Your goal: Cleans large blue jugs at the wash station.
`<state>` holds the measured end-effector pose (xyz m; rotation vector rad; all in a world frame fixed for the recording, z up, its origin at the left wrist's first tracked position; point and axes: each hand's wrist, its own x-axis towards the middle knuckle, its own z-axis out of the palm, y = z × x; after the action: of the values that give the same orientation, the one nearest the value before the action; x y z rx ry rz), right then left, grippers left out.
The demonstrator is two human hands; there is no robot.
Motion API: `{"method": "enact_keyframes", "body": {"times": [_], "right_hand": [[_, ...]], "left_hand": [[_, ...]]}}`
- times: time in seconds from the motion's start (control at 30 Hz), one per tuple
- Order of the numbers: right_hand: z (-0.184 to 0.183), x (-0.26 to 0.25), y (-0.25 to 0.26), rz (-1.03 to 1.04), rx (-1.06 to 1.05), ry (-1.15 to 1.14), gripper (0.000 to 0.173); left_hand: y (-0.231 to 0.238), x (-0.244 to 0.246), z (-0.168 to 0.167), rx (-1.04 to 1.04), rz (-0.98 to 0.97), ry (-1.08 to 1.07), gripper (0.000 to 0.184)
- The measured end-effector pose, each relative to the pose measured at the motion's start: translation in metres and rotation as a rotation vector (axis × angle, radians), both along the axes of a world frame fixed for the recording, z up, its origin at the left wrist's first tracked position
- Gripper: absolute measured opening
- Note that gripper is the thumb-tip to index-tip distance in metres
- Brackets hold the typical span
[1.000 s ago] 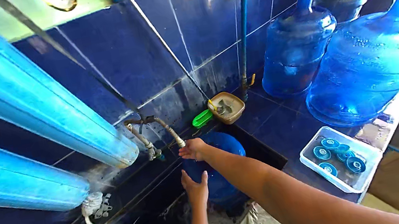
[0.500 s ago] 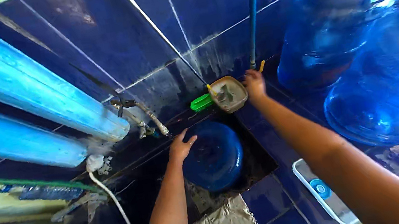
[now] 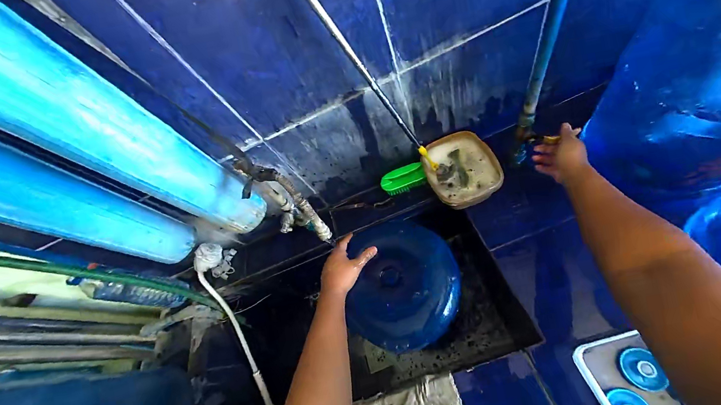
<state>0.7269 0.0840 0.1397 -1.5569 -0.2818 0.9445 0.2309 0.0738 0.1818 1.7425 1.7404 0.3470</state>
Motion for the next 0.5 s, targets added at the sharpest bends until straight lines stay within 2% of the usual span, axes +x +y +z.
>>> {"method": "enact_keyframes", "body": {"times": [0.07, 0.13, 0.2, 0.3, 0.33, 0.4, 0.47, 0.5], "right_hand": [[-0.019, -0.006, -0.012, 0.065, -0.088, -0.077, 0.087], [-0.029, -0.042, -0.038, 0.218, -0.150, -0.258, 0.083], [-0.025, -0.105, -0.082, 0.496, -0.147, -0.338, 0.066], [-0.012, -0.216, -0.163, 0.783, -0.082, -0.176, 0.068], [-0.010, -0.248, -0.184, 0.774, -0.052, -0.077, 0.070], [-0.009, -0.290, -0.206, 0.586, 0.000, 0.105, 0.080], [-0.006, -0.302, -0.210, 0.361, -0.008, 0.176, 0.084], [0.002, -0.299, -0.212, 0.315, -0.016, 0.179, 0.083]], "left_hand": [[-0.008, -0.011, -0.004, -0.007, 0.156, -0.026, 0.076], [-0.016, -0.024, -0.009, -0.021, 0.299, -0.059, 0.078], [-0.028, -0.040, -0.016, -0.042, 0.390, -0.094, 0.080], [-0.054, -0.048, -0.018, -0.049, 0.406, -0.109, 0.086], [-0.065, -0.044, -0.019, -0.024, 0.401, -0.120, 0.087], [-0.087, -0.032, -0.021, 0.046, 0.374, -0.171, 0.088], [-0.106, -0.022, -0.016, 0.077, 0.323, -0.228, 0.088], [-0.113, -0.020, -0.006, 0.075, 0.288, -0.248, 0.085]]}}
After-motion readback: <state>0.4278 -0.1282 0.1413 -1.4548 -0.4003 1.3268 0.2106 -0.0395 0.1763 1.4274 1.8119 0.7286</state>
